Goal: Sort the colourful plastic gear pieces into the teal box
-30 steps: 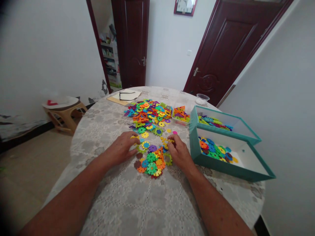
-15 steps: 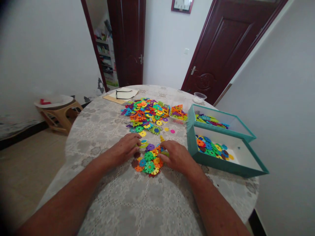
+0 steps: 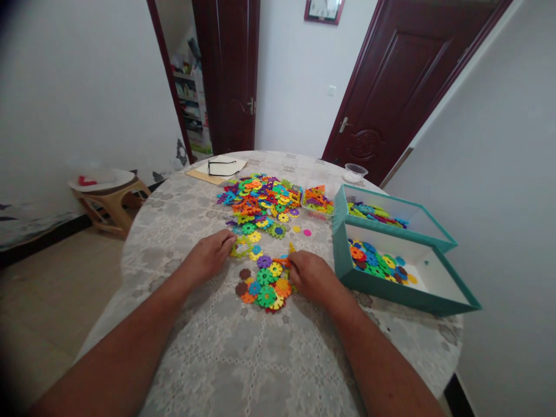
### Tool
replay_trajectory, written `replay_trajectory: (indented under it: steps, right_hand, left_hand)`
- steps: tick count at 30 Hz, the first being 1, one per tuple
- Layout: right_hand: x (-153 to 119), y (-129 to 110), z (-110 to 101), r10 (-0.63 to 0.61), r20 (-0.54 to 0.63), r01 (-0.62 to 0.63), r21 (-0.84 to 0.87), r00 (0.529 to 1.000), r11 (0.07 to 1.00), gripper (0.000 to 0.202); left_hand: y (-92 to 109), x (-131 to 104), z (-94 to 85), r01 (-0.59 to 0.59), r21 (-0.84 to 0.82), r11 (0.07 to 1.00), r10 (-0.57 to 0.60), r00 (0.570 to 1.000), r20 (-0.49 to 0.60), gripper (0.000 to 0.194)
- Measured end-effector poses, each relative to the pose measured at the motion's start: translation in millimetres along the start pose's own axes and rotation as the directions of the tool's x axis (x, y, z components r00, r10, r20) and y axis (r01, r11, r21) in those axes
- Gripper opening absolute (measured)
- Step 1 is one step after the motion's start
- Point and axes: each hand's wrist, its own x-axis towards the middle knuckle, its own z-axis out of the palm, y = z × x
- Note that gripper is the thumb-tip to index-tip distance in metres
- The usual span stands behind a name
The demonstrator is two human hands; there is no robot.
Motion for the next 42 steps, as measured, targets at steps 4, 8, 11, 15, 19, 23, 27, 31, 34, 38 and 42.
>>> replay_trajectory:
  steps: [4,8,11,15,19,23,27,31,34,38,42]
  right_hand:
    - [2,6,3,0.038,-0.074,-0.032,0.075,0.997,0.997,0.017]
    - [2,9,4,0.133,-0.186,-0.079,0.273,0.973,0.959,0.017]
    - [3,11,6,0.195,-0.197,-0.096,0.423,0.961,0.901,0.019]
    - [4,8,7,0.244,-0.136,-0.120,0.587,0.960,0.800,0.029]
    - [5,3,7,0.287,-0.073,-0.162,0.681,0.955,0.714,0.037]
    - [6,1,8,0.283,-0.047,-0.162,0.725,0.958,0.670,0.040]
    - [6,2,9,0.294,-0.056,-0.166,0.718,0.954,0.676,0.041]
    - [6,4,8,0.277,-0.041,-0.168,0.705,0.960,0.689,0.040]
    - [6,1,4,0.239,-0.044,-0.159,0.628,0.970,0.762,0.039]
    - [14,-3,-7,0.221,-0.002,-0.183,0.554,0.975,0.812,0.037]
    - [42,7,-24,0.273,-0.047,-0.215,0.495,0.961,0.842,0.035]
  left_hand:
    - [-10,5,-6.6,0.080,0.003,0.997,-0.080,0.996,0.041,0.031]
    - [-26,11,-8.7,0.157,-0.040,0.987,-0.154,0.985,0.076,0.034]
    - [-30,12,-9.2,0.180,-0.045,0.983,-0.177,0.982,0.072,0.043]
    - [-25,11,-9.6,0.194,-0.010,0.981,-0.192,0.976,0.103,0.029]
    - [-21,9,-9.7,0.197,0.055,0.979,-0.201,0.975,0.090,0.027]
    - [-22,8,-10.1,0.169,0.073,0.983,-0.174,0.983,0.063,0.025]
    - [-22,8,-8.7,0.159,0.080,0.984,-0.163,0.986,0.045,0.027]
    - [-22,5,-4.5,0.099,0.173,0.980,-0.110,0.992,0.055,0.041]
    - [-21,5,-1.0,0.040,0.245,0.969,-0.066,0.993,0.098,0.045]
    - [-24,8,3.3,-0.035,0.263,0.964,-0.006,0.988,0.152,0.043]
    - [-30,10,6.6,-0.017,0.193,0.981,-0.009,0.991,0.135,0.043]
